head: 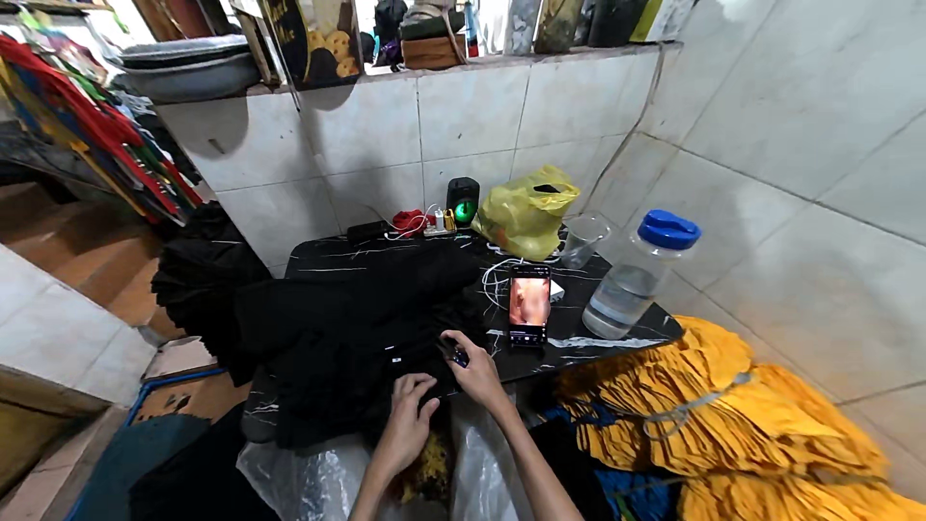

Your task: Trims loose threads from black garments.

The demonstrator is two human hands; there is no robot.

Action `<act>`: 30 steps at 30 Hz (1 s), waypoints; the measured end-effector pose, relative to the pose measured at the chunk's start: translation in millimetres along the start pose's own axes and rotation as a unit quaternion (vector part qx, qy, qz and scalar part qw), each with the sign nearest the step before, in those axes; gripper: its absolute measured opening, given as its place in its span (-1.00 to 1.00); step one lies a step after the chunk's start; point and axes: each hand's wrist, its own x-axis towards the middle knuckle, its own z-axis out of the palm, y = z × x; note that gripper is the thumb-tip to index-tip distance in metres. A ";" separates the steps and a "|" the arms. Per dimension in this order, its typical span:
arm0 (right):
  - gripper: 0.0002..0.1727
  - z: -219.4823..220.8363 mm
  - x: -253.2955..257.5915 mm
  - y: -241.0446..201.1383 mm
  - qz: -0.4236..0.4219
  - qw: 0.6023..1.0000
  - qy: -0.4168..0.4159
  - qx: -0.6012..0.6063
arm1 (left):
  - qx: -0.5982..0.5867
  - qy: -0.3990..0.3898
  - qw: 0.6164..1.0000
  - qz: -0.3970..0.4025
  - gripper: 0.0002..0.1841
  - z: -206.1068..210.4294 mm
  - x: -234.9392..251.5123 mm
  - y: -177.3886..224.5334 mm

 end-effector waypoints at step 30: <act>-0.50 -5.1 -64.5 -4.9 0.056 0.988 -0.042 0.135 | -0.413 0.099 0.905 -0.025 -0.77 0.8 3.8 -1.3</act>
